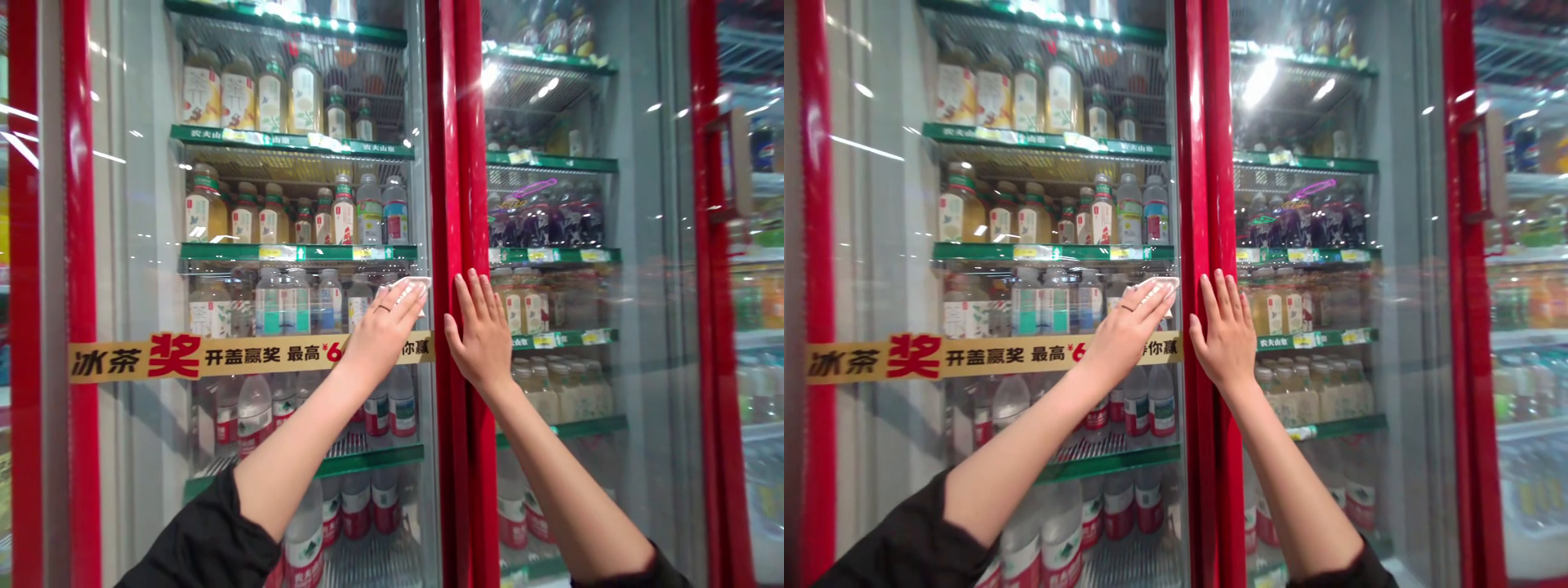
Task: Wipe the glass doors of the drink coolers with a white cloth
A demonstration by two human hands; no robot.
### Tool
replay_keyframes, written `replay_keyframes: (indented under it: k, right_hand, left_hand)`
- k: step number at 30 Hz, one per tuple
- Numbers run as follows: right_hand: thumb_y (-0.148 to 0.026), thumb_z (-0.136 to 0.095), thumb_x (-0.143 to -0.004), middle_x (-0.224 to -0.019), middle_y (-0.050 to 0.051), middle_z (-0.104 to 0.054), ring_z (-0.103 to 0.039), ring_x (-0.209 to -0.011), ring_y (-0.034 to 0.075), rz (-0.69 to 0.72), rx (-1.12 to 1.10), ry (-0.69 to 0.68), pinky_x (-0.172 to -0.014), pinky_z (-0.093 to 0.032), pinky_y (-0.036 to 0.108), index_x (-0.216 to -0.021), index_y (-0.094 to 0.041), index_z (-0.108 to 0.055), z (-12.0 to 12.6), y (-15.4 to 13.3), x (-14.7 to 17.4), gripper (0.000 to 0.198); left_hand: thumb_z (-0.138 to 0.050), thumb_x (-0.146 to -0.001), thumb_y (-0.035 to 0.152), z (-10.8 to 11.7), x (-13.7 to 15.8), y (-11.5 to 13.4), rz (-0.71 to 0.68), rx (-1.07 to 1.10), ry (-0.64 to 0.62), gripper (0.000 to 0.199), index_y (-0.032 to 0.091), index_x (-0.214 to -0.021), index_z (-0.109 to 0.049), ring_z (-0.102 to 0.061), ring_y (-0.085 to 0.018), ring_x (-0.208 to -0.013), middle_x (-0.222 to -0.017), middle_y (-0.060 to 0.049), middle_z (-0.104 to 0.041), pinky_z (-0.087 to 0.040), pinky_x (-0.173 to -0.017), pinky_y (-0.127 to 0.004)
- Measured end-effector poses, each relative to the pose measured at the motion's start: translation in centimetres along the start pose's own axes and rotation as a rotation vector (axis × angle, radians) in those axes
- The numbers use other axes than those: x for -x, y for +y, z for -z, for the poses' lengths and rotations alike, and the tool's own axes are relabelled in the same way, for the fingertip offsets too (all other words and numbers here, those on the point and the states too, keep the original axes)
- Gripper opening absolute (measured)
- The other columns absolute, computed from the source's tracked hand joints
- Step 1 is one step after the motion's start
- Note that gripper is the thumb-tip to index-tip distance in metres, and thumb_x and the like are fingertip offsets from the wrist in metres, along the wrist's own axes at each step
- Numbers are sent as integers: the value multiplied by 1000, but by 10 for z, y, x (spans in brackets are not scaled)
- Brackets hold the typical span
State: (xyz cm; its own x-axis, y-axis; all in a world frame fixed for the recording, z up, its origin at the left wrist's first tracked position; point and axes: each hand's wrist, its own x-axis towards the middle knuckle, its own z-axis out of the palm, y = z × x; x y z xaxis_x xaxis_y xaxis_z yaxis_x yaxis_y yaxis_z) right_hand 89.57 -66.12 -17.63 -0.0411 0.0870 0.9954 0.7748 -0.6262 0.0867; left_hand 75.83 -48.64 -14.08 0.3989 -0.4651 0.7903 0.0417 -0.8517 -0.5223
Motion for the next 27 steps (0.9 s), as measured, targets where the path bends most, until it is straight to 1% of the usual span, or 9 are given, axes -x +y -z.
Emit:
replay_keyframes:
  k: [3,6,8,11,15,17,20,23,27]
  right_hand:
    - [-36,-45,-113,-187,5,-28,-24,-174,29,13,-23,2,-140,-32,59,-181,-30,-15,0,4,1,75]
    - [-36,-43,-114,-187,8,-29,-23,-175,28,23,-36,-2,-141,-31,58,-182,-25,-11,0,5,2,76]
    - [-36,-43,-114,-186,9,-29,-22,-175,28,27,-42,-9,-141,-30,58,-182,-23,-8,0,6,2,78]
    - [-33,-40,-114,-187,7,-27,-21,-175,28,31,-47,-15,-142,-29,59,-182,-23,-9,-1,8,3,75]
    - [-24,-36,-111,-188,4,-24,-19,-175,27,30,-65,-19,-142,-29,58,-182,-26,-8,-3,10,3,76]
    - [-22,-36,-111,-188,4,-24,-20,-175,28,36,-66,-13,-142,-29,59,-182,-26,-8,-3,10,3,77]
    - [-22,-36,-111,-187,6,-27,-22,-174,29,49,-58,11,-142,-30,59,-182,-24,-9,-4,11,4,76]
    - [-22,-35,-112,-187,5,-28,-23,-174,29,44,-58,10,-141,-31,60,-182,-25,-9,-4,11,4,75]
    - [-23,-33,-113,-187,5,-27,-22,-174,29,35,-52,0,-141,-30,61,-182,-26,-7,-3,10,5,74]
  left_hand:
    - [-45,-103,-2,-1,-28,-1,-27,-2,-39,65,15,-165,-53,-41,-27,-168,-174,-12,-52,-38,-139,-52]
    - [-41,-103,-3,3,-50,-10,47,17,6,67,16,-167,-52,-39,-28,-168,-176,-11,-50,-35,-141,-52]
    - [-39,-102,-4,4,-49,-9,128,25,50,71,17,-168,-49,-38,-29,-169,-177,-11,-47,-33,-142,-53]
    - [-38,-103,-3,0,-28,8,186,14,58,69,15,-168,-49,-37,-29,-170,-178,-11,-46,-34,-142,-54]
    - [-41,-107,4,-8,-8,30,60,17,-69,60,14,-165,-53,-38,-26,-169,-177,-11,-47,-37,-140,-50]
    - [-39,-108,5,-8,-19,32,80,26,-80,63,16,-168,-49,-33,-25,-171,-180,-10,-43,-36,-141,-45]
    - [-31,-105,0,-4,-52,27,174,44,-18,73,17,-176,-35,-24,-25,-173,-185,-7,-34,-33,-141,-43]
    - [-30,-103,-1,-4,-74,26,151,87,23,78,20,-178,-27,-22,-25,-174,-186,-4,-32,-36,-140,-44]
    - [-32,-104,1,-13,-55,35,66,115,27,75,20,-177,-31,-24,-24,-173,-184,-5,-34,-38,-140,-45]
